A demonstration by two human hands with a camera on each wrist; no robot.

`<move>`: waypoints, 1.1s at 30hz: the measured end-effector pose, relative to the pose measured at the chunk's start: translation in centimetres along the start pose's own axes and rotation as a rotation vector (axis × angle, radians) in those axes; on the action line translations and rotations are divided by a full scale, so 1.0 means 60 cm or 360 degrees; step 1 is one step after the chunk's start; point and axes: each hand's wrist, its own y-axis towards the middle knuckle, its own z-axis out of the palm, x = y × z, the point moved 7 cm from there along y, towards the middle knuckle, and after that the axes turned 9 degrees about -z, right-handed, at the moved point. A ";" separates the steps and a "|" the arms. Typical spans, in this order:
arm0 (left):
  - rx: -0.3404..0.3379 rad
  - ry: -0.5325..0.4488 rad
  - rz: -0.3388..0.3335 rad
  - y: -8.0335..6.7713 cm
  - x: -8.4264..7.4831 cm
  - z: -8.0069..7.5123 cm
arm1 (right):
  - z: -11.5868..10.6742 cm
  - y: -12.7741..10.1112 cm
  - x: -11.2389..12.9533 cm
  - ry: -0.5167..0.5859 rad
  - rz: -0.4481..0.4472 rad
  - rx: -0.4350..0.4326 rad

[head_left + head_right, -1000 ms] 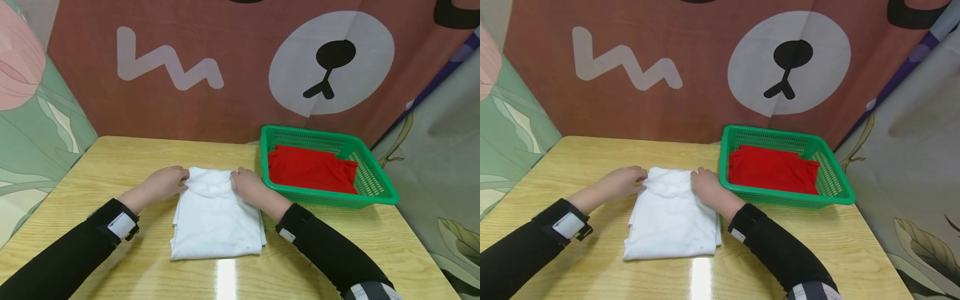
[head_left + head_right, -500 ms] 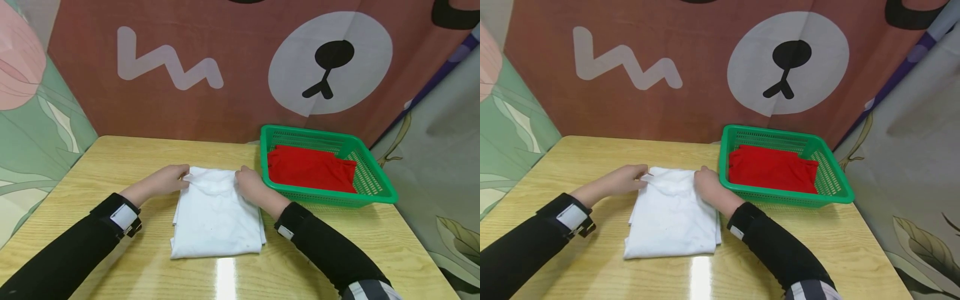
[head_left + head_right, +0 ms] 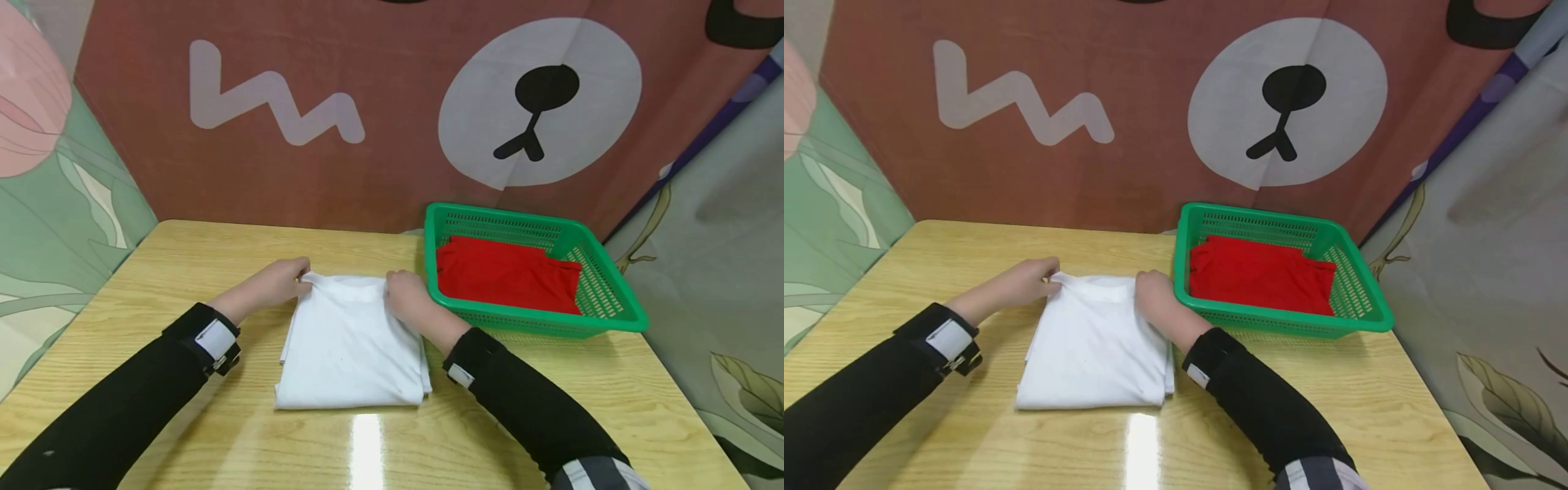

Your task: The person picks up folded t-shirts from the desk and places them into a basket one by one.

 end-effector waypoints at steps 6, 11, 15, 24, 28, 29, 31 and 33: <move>-0.0014 -0.0032 -0.0068 0.011 0.004 0.001 | 0.000 0.010 -0.003 -0.0084 0.0049 0.0000; -0.0021 -0.0047 -0.0111 0.022 0.008 0.002 | -0.003 0.020 -0.003 -0.0214 0.0051 -0.0031; -0.0039 -0.0026 -0.0115 0.031 0.008 0.004 | -0.003 0.027 -0.005 -0.0277 0.0041 -0.0068; -0.0031 -0.0013 -0.0148 0.047 0.005 0.005 | 0.001 0.045 -0.015 -0.0299 0.0090 -0.0028; -0.0002 0.0011 -0.0164 0.053 0.004 0.007 | 0.007 0.050 -0.014 -0.0360 0.0076 0.0052; 0.0011 0.0023 -0.0160 0.055 0.003 0.008 | 0.009 0.051 -0.014 -0.0380 0.0067 0.0073; 0.0035 0.0058 -0.0148 0.058 0.000 0.012 | 0.013 0.050 -0.013 -0.0417 0.0055 0.0111; 0.0063 0.0083 -0.0128 0.059 -0.003 0.015 | 0.015 0.049 -0.012 -0.0449 0.0042 0.0135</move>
